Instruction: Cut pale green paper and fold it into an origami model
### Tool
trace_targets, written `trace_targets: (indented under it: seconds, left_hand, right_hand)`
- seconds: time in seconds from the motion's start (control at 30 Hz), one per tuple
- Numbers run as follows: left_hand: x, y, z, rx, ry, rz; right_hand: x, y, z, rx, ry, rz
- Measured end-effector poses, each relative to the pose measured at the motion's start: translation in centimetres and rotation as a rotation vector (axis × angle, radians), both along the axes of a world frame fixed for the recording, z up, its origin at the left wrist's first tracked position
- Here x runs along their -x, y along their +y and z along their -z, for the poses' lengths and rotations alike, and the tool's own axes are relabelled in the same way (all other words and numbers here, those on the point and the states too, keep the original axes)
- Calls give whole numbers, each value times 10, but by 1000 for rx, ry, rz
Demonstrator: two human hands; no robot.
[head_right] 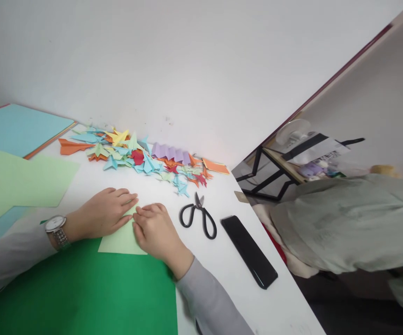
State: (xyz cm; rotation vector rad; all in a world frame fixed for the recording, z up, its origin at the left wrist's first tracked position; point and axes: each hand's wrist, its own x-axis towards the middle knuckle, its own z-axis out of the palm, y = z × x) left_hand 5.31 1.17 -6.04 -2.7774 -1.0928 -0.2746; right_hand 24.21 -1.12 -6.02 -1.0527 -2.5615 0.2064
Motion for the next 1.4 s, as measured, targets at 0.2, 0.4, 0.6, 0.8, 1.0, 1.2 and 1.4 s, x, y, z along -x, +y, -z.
trace_targets:
  seconds: [0.2, 0.4, 0.6, 0.8, 1.0, 1.2, 1.4]
  left_hand:
    - [-1, -2, -1, -13, 0, -5]
    - [0, -1, 0, -20, 7, 0]
    - [0, 0, 0, -19, -2, 0]
    - [0, -1, 1, -35, -15, 0]
    - [-1, 0, 3, -44, -47, 1]
    - [-1, 2, 3, -40, -25, 17]
    - [-3, 1, 1, -30, -11, 17]
  right_hand:
    - [4, -27, -34, 89, -317, 50]
    - [-1, -43, -44, 82, -399, 15]
    - [-3, -44, -46, 80, -376, 12]
    - [1, -15, -17, -103, -138, 252]
    - [5, -5, 6, -144, -205, 245]
    - [17, -6, 8, -182, -230, 253]
    - [19, 0, 6, -130, -227, 261]
